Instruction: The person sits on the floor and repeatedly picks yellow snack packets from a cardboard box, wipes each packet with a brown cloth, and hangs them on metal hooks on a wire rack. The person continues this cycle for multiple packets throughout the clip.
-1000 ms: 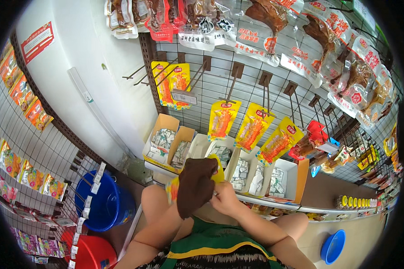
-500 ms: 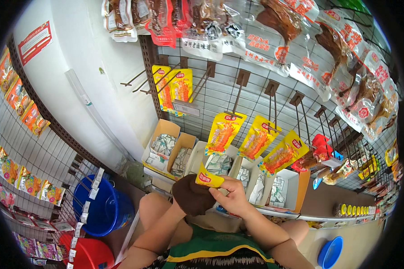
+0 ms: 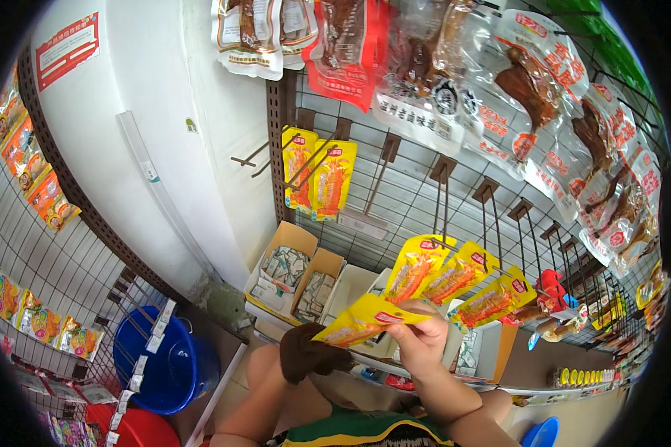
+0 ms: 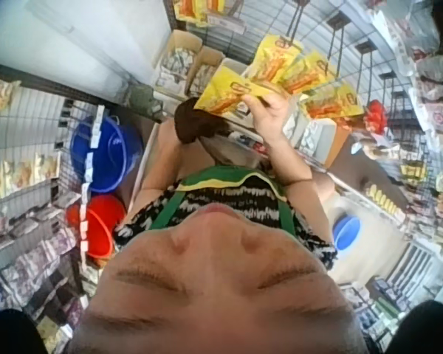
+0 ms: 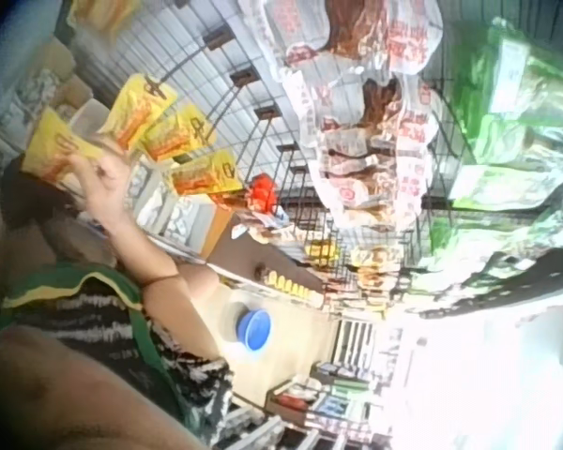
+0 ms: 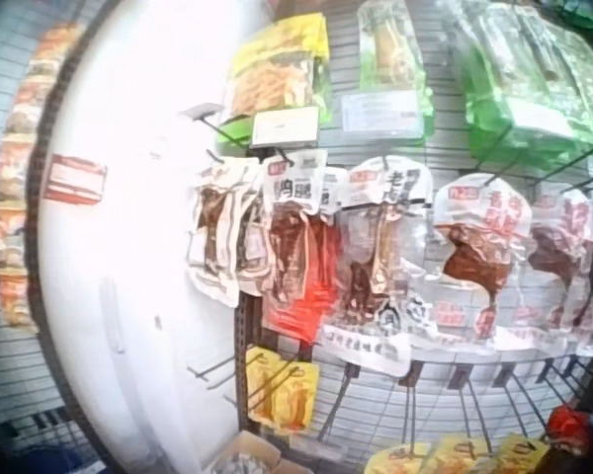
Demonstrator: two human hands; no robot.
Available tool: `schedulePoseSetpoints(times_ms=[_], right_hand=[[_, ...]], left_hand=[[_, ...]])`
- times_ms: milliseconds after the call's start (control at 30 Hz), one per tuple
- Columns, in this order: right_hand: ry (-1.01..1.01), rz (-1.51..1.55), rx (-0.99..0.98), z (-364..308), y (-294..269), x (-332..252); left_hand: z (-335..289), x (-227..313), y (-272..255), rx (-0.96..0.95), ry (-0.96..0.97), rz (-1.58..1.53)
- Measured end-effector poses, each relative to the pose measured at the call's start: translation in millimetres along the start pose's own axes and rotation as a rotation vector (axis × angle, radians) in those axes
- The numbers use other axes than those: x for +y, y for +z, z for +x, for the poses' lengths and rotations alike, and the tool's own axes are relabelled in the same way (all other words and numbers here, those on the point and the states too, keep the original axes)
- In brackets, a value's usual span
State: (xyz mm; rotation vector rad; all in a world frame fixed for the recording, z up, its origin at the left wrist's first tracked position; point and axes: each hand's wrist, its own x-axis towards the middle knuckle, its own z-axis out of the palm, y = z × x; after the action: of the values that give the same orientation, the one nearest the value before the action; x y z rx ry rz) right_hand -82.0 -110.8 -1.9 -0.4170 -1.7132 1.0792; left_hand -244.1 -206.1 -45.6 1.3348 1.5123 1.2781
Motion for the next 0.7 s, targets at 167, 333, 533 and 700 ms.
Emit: schedulePoseSetpoints(times_ms=[167, 333, 533, 700], right_hand=[[0.064, 0.223, 0.307, 2.3, 27.1, 26.6], [0.074, 0.195, 0.214, 6.8, 27.3, 20.5], [0.025, 0.293, 0.378, 20.7, 38.5, 17.4], [0.034, 0.26, 0.201, 10.5, 38.9, 30.2]], left_hand=[[33.4, -31.5, -9.3, -0.059, -0.207, -0.498], [38.2, -65.6, -13.5, 0.118, -0.115, -0.338], [46.8, -74.0, -15.9, -0.099, -0.105, -0.422], [30.4, -85.4, -3.5, 0.04, -0.118, -0.384]])
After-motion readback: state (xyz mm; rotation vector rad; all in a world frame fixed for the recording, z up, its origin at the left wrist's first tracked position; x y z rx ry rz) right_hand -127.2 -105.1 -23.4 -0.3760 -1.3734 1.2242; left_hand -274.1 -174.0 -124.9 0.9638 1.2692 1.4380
